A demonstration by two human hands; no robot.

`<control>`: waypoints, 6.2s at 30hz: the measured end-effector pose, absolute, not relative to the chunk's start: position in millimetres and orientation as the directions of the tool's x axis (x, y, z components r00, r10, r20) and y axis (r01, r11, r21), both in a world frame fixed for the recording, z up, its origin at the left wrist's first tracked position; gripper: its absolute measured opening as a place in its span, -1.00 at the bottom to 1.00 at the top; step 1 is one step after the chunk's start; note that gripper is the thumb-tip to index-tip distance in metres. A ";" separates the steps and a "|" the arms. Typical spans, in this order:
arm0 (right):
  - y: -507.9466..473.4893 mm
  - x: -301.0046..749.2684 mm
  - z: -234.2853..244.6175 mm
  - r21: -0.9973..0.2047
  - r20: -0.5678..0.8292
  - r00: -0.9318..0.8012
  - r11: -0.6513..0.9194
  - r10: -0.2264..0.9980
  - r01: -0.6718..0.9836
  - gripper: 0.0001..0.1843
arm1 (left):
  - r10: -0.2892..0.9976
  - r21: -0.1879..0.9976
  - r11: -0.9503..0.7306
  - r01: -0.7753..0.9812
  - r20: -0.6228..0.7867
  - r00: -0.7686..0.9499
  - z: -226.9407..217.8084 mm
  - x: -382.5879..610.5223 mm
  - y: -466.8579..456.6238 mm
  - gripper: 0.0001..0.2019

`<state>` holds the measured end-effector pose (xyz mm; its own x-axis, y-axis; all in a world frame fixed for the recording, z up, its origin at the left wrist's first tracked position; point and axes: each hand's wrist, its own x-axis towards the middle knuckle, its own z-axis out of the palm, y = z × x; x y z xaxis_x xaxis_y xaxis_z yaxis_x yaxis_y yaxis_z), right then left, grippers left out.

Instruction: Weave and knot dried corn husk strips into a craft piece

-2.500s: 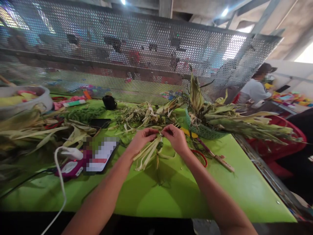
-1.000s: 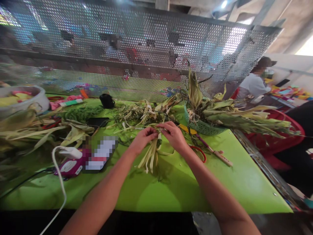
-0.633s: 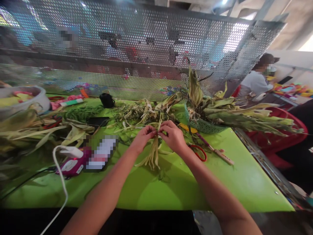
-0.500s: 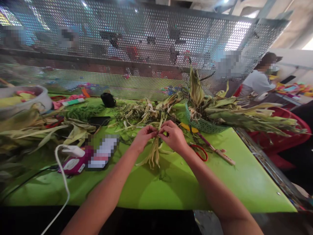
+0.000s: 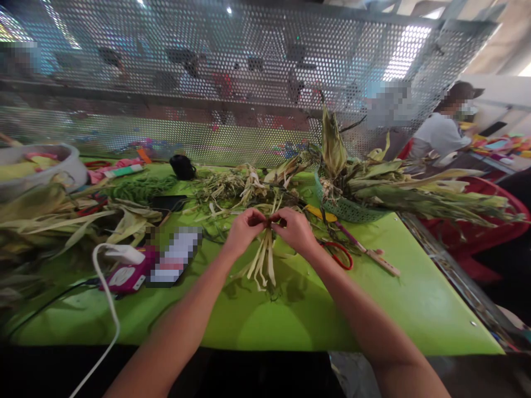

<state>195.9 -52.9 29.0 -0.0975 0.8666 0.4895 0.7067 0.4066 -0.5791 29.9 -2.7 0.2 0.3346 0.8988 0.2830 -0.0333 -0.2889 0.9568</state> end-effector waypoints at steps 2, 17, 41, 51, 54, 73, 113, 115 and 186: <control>-54.2 193.8 29.4 -0.555 0.504 -0.072 0.386 0.861 0.737 -0.91 | 0.889 0.943 -0.333 -0.002 0.315 0.333 1.9 30.4 -4.3 -0.91; -53.6 189.0 26.7 -0.593 0.540 -0.051 0.423 0.840 0.685 -0.71 | 0.818 0.770 -0.574 0.278 0.522 0.242 6.4 38.0 -17.8 -0.84; -47.5 202.5 25.0 -0.792 0.366 0.024 0.298 0.930 0.533 -0.83 | 0.777 0.764 -0.622 0.172 0.574 0.258 2.6 41.1 -17.3 -0.94; -61.9 189.5 27.4 -0.276 0.608 -0.046 0.265 0.793 0.924 -0.83 | 0.835 0.800 -0.546 0.248 0.498 0.233 1.0 45.0 -20.2 -0.90; -57.1 193.4 28.8 -0.429 0.558 -0.028 0.317 0.829 0.846 -0.88 | 0.850 0.819 -0.523 0.238 0.479 0.218 -1.5 43.5 -17.5 -0.94; -46.8 190.8 23.2 -0.979 0.199 -0.057 0.196 0.978 -0.054 -0.71 | 0.963 0.962 -0.214 0.169 0.178 0.202 -6.8 35.2 -1.8 -0.86; -47.0 194.9 22.2 -0.849 0.365 0.073 0.299 0.928 0.435 -0.82 | 0.917 0.965 -0.260 -0.041 0.260 0.302 -5.3 43.7 1.5 -0.82; -48.5 194.3 23.7 -0.829 0.374 0.063 0.303 0.925 0.469 -0.84 | 0.911 0.968 -0.245 -0.057 0.249 0.328 -4.1 45.1 0.3 -0.86; -41.4 200.1 16.8 -0.670 0.528 0.006 0.411 0.850 0.618 -0.82 | 0.712 0.661 -0.698 0.275 0.680 0.174 5.7 46.9 -21.7 -0.85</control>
<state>200.1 -41.4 16.8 0.0061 0.8495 0.5275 0.6183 0.4114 -0.6696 46.9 -21.7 5.7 0.1738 0.7120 0.6803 0.2751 -0.6984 0.6607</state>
